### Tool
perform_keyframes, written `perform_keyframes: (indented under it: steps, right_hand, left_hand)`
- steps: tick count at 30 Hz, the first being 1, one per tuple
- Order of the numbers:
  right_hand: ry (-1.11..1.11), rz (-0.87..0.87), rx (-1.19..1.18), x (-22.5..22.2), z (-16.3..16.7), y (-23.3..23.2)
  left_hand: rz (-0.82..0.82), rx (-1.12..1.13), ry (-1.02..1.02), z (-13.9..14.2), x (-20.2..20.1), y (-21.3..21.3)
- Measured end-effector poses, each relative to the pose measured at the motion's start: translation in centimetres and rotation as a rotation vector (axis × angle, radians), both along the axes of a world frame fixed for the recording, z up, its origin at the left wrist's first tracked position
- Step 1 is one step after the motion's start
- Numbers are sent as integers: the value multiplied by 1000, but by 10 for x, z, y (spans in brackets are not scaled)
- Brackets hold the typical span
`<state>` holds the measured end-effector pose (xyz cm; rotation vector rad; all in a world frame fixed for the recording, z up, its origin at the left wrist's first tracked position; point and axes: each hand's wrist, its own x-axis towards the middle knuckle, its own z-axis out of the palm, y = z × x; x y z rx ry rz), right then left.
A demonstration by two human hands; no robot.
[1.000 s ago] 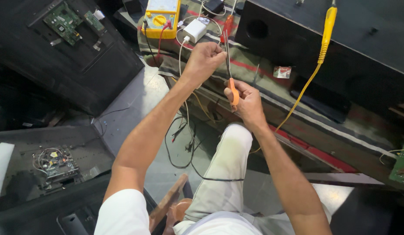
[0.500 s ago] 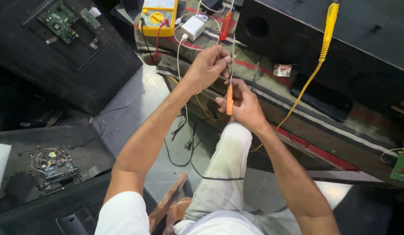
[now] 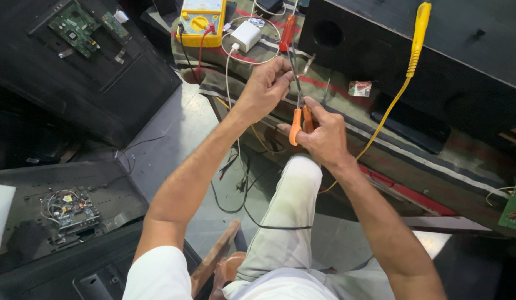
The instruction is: The person sits on a chair and solders wires onto a green circuit board using a soldering iron, feeding solder from a spool to the board's terminals. They reposition the board, trim a wire with scissors, and resume soldering connections on the board.
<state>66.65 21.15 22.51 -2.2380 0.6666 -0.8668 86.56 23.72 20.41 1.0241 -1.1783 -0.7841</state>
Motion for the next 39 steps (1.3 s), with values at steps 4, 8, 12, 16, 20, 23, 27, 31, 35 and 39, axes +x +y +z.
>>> perform_keyframes:
  steps: [4,8,12,16,20,23,27,31,35,39]
  right_hand:
    - [-2,-20,-91,-1,-3,-5]
    - [23,7,-39,-3,-9,-13]
    - [18,30,-88,-3,-15,-20]
    - [185,-46,-12,-3,-18,-21]
    - [197,-20,-29,-5,-13,-20]
    - [199,-22,-115,-6,-4,-17]
    - [278,-20,-189,-4,11,-11]
    - [415,-68,-280,0,24,-7]
    - [467,-80,-426,3,33,-9]
    - [483,-83,-481,5,34,-14]
  left_hand:
    - [6,2,28,-9,1,-4]
    - [0,-10,102,-17,3,-11]
    - [-66,-64,195,-15,5,-11]
    - [-95,62,306,-9,5,-1]
    - [-93,58,257,-10,3,3]
    - [-78,-14,189,-16,1,0]
    - [-56,-51,153,-26,-4,-2]
    - [-13,-78,215,-31,-9,0]
    - [41,-84,217,-33,-14,1]
    - [98,-34,319,-36,-18,-4]
